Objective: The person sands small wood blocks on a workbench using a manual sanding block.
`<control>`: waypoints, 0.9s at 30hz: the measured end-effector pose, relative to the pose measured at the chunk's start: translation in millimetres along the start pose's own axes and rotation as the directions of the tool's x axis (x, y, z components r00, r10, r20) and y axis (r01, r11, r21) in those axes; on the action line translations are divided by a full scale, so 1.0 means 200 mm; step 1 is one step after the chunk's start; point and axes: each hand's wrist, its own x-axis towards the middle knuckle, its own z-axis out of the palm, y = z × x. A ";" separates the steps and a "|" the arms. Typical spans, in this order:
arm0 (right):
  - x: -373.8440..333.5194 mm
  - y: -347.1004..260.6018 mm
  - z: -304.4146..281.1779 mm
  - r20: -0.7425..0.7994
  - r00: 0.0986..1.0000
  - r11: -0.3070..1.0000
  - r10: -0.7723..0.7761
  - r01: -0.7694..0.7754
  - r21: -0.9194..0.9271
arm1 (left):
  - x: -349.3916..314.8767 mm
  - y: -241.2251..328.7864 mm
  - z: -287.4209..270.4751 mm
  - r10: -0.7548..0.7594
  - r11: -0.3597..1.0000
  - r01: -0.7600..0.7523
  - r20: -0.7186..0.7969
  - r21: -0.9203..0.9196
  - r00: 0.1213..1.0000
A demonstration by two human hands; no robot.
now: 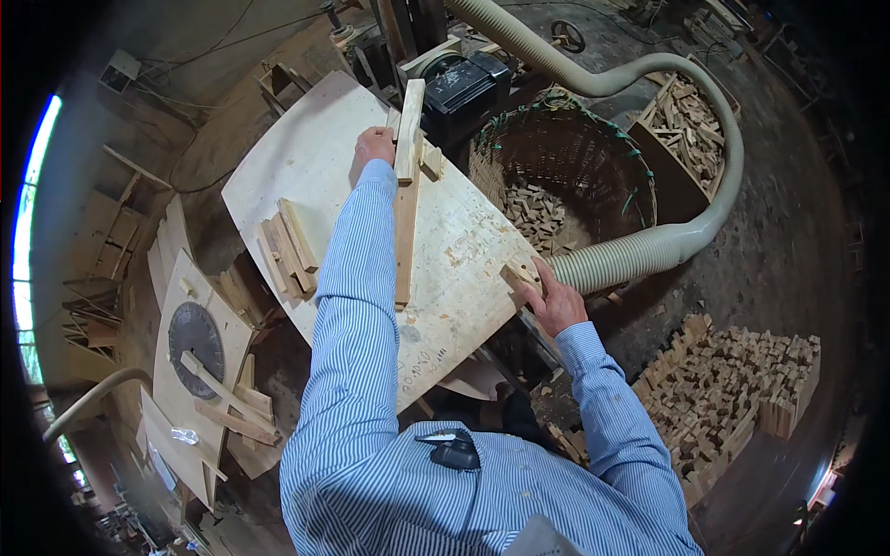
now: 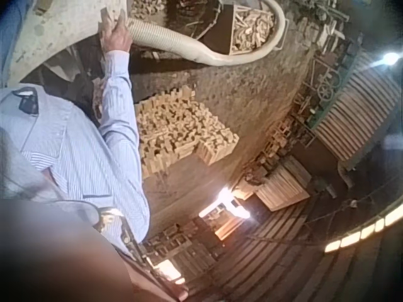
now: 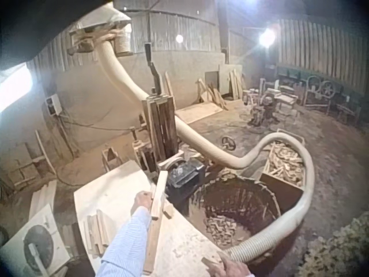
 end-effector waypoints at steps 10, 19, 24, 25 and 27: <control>-0.03 -0.06 -0.08 0.008 0.999 0.999 0.049 -0.049 0.014 | -0.04 -0.03 0.00 -0.040 0.970 0.078 0.167 -0.228 0.985; -0.01 -0.09 -0.12 0.036 0.996 0.996 0.077 -0.076 -0.035 | -0.10 0.03 -0.12 0.426 0.862 -0.406 -0.002 0.305 0.905; -0.02 -0.12 -0.17 0.048 0.995 0.995 0.090 -0.088 -0.043 | -0.26 0.01 -0.20 0.600 0.751 -0.641 0.242 0.158 0.762; -0.02 -0.13 -0.17 0.064 0.994 0.995 0.093 -0.090 -0.050 | -0.27 -0.01 -0.21 0.527 0.834 -0.544 0.152 0.096 0.836; -0.03 -0.10 -0.17 0.043 0.995 0.995 0.086 -0.084 -0.046 | -0.24 -0.02 -0.20 0.375 0.907 -0.392 0.129 0.154 0.918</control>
